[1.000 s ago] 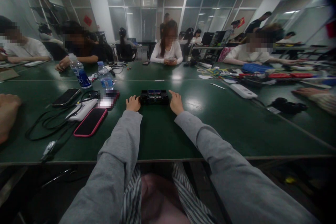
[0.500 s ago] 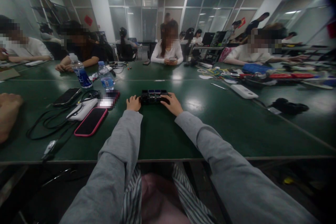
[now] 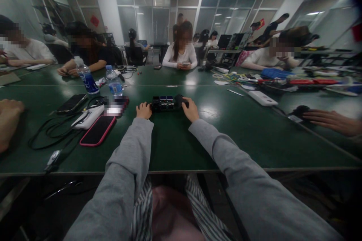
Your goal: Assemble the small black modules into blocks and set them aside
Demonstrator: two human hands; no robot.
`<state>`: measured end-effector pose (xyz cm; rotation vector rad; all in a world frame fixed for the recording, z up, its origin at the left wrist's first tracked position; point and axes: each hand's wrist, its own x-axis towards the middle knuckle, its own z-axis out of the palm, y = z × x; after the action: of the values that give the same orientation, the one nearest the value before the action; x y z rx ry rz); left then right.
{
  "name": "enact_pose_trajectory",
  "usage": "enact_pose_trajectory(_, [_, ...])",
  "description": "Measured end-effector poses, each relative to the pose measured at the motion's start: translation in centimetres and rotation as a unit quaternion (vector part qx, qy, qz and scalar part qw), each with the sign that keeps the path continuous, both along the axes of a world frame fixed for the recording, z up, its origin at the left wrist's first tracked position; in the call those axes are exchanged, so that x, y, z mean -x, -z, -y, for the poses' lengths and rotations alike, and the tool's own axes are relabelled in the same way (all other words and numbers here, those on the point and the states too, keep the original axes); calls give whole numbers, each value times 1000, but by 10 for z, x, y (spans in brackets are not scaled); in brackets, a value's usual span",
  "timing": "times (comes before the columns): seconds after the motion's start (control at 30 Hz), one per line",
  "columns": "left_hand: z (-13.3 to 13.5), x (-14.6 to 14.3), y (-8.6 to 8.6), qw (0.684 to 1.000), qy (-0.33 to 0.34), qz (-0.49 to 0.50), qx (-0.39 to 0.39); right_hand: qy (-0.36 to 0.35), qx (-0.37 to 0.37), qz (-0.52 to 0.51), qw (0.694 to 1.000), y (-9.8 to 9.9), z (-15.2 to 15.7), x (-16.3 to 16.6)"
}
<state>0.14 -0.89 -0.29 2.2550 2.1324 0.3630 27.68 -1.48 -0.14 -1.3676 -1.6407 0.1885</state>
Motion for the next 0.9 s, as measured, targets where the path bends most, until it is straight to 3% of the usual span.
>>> enact_pose_trajectory(0.37, [-1,0,-1,1000,0,2,11,69,53,-38,995,4,-7,-6])
enact_pose_trajectory(0.53, [1,0,-3,1000,2,10,16,35,-7,2,999,3,-3,-6])
enact_pose_trajectory(0.7, [1,-1,-2,1000,-5,12,13,23,-17,40,999,3,0,-4])
enact_pose_trajectory(0.9, [-1,0,1,1000,-4,9,6,54,-2,-30,998,5,-8,-5])
